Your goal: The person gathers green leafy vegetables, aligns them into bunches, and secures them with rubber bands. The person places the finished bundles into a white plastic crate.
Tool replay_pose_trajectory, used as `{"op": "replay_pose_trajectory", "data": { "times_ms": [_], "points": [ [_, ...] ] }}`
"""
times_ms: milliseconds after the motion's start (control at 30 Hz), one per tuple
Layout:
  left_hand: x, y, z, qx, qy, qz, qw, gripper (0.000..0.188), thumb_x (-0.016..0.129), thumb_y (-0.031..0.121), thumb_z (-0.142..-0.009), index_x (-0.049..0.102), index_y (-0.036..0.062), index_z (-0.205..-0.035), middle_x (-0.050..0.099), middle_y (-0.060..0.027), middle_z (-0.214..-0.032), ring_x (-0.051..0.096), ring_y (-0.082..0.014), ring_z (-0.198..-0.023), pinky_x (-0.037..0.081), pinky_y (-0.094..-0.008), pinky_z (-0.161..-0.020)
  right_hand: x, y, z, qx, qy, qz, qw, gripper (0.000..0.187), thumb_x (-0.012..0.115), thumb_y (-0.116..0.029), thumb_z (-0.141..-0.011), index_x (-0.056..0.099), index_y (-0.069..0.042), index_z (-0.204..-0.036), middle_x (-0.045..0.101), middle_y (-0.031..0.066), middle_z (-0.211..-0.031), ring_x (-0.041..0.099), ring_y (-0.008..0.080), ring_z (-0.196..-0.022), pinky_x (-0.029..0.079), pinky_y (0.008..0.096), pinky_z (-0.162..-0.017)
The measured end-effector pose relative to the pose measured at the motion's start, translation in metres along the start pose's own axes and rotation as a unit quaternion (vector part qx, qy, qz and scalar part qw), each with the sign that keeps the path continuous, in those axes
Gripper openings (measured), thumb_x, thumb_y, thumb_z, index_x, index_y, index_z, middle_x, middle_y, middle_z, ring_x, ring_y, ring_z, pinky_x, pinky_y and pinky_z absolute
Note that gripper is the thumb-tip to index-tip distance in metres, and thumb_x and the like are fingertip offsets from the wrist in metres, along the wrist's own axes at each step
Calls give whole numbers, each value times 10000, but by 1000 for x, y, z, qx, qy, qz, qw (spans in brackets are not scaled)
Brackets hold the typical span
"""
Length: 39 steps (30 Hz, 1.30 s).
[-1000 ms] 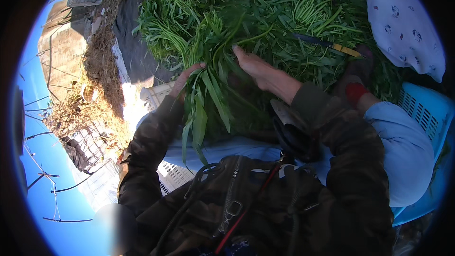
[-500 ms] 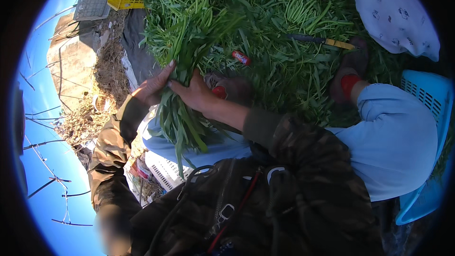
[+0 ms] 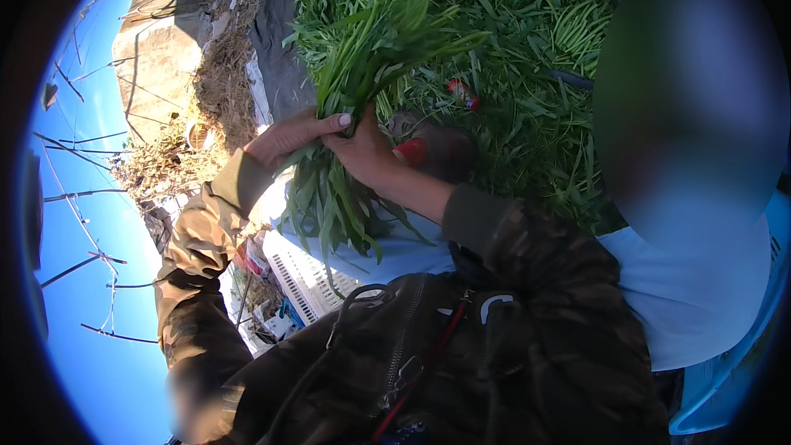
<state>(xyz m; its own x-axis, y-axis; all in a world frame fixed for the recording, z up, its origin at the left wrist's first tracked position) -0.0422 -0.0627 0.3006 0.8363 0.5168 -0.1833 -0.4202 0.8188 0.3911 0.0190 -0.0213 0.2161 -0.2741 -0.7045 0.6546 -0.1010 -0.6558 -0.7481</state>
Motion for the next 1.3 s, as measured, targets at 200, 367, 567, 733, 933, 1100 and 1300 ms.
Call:
{"op": "replay_pose_trajectory", "data": {
  "times_ms": [200,367,567,733,933,1100,1300],
  "points": [
    [-6,2,-12,18,2,15,1000,559,751,212,-785,507,2,-1243,629,-154,-1097,654,-229,-918,562,-344,-777,6,4,-14,-28,-30,-55,998,307,591,-67,-867,487,-20,-1152,555,59,-1051,552,157,-981,452,302,-865],
    [-20,3,-24,21,-17,8,1000,522,744,211,-771,552,12,-1214,644,-103,-1071,627,-184,-939,496,-290,-840,11,15,-19,116,-144,-122,975,333,530,-141,-917,461,2,-1211,549,67,-1104,544,153,-1009,440,294,-890],
    [-61,-10,-58,17,9,10,1000,340,676,110,-789,608,2,-1104,662,-96,-963,637,-154,-823,518,-275,-728,7,7,-36,37,-142,-11,989,483,513,-249,-955,335,29,-1308,511,105,-1196,508,166,-1095,417,307,-941],
    [-66,4,-63,84,62,37,994,207,652,82,-788,656,-18,-970,676,-88,-858,648,-149,-707,531,-265,-644,-3,3,-55,6,-172,48,984,631,521,-363,-964,249,45,-1362,488,138,-1247,479,195,-1160,382,323,-996],
    [-77,25,-69,76,63,-17,995,262,662,44,-726,642,-29,-977,666,-90,-845,637,-140,-687,521,-269,-626,-45,-8,-82,11,-209,298,931,481,541,-304,-946,449,44,-1265,577,163,-1146,548,214,-1080,432,334,-937],
    [-113,31,-72,93,66,-181,977,361,688,66,-703,610,-45,-1037,661,-89,-850,638,-170,-720,516,-292,-672,-179,-16,-124,143,-88,336,927,361,534,-268,-953,614,66,-1066,683,105,-904,657,168,-812,510,323,-728],
    [-141,61,-59,118,121,-441,882,413,705,102,-673,598,-45,-1044,665,-179,-856,651,-309,-801,501,-369,-773,-430,-91,-139,58,368,478,796,291,509,-259,-953,644,-54,-1108,668,121,-941,629,257,-810,483,470,-735]
  ]
}}
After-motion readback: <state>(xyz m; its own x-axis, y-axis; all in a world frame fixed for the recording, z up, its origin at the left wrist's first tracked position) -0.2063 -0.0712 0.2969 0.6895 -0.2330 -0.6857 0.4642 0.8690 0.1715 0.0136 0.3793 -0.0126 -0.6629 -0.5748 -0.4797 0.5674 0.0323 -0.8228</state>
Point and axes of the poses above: each hand's wrist, its own z-axis away from the middle knuckle, its own x-axis out of the palm, y = z × x, the point moved 5 cm from there along -z, towards the middle knuckle
